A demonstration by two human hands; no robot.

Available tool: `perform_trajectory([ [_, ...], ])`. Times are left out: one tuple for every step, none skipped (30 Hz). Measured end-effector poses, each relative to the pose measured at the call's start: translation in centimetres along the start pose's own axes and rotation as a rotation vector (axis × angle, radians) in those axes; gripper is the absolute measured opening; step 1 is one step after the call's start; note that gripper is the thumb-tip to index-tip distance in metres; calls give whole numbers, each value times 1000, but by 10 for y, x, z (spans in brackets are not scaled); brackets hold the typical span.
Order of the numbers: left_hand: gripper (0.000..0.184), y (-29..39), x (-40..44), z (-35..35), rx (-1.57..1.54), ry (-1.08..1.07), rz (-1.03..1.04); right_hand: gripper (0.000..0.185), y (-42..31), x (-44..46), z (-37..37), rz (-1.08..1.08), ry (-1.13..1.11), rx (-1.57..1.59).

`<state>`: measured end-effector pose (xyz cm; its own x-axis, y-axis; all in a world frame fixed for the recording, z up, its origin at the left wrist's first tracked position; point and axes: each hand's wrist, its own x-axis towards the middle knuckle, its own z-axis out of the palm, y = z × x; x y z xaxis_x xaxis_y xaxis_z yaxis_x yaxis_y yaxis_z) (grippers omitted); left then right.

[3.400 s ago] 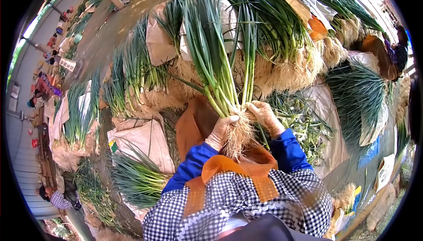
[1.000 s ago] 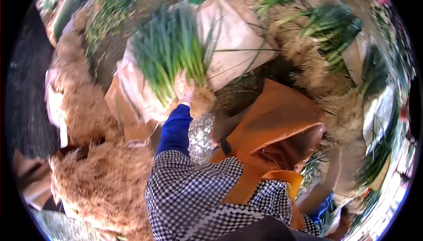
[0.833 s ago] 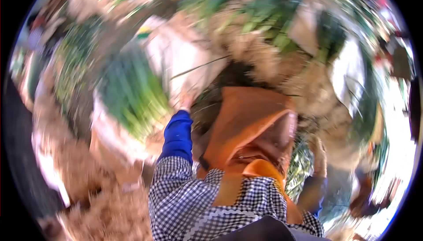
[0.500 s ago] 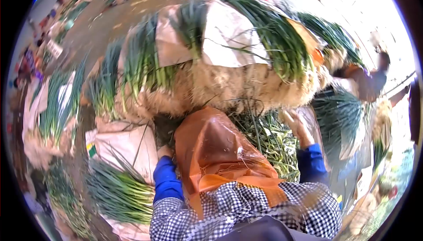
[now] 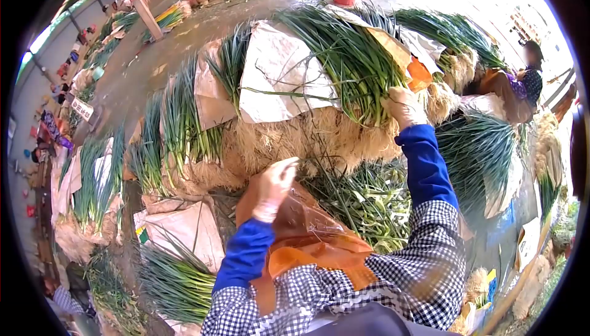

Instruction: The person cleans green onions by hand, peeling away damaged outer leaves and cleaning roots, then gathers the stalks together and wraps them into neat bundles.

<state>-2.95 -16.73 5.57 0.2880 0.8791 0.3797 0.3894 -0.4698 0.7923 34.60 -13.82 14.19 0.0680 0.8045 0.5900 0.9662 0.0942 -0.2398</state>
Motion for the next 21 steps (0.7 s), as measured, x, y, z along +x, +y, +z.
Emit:
perform_trajectory([
  [23,-5,2,23,-216,-85,-82,18,-28,1,-8,5,-2,9],
  [23,8,5,39,-420,-125,-168,19,-66,10,-25,277,-108,-39],
  [24,18,5,55,-662,-162,-251,20,-85,11,-34,545,-219,-88],
  [25,27,8,71,-790,-206,-285,21,-73,-9,-14,414,-197,59],
  [26,36,10,85,-917,-251,-321,21,-64,-35,4,377,-199,158],
  [27,35,6,99,-875,-305,-316,22,-63,-44,12,323,-22,216],
  [28,32,5,110,-828,-343,-305,22,-63,-44,19,254,157,284],
  [31,31,2,115,-762,-353,-303,23,-54,-28,24,269,141,197],
  [31,32,-2,118,-634,-366,-264,25,-38,-13,27,282,124,109],
  [30,25,-10,123,-651,-400,-295,24,-29,-6,25,262,30,3],
  [29,16,-15,129,-670,-438,-316,24,-17,3,22,239,-54,-109],
  [28,14,-18,130,-754,-447,-332,23,14,14,46,174,-74,-171],
  [27,21,-16,120,-725,-449,-335,22,37,27,74,107,-92,-233],
  [26,27,-13,109,-661,-388,-341,21,35,42,73,142,-130,-269],
  [25,29,-7,97,-604,-333,-346,23,24,53,69,145,-126,-272],
  [23,25,0,88,-581,-207,-296,24,15,58,60,129,-66,-188],
  [22,17,9,75,-344,-39,-183,25,7,61,50,112,-5,-107],
  [27,9,20,60,-288,174,-196,27,11,69,42,43,141,11],
  [41,4,34,35,-266,281,-319,27,24,82,42,-45,310,-157],
  [58,-12,49,16,-300,401,-360,40,35,92,39,-8,375,-313],
  [69,-20,63,-4,-275,500,-389,54,46,103,37,30,438,-467],
])
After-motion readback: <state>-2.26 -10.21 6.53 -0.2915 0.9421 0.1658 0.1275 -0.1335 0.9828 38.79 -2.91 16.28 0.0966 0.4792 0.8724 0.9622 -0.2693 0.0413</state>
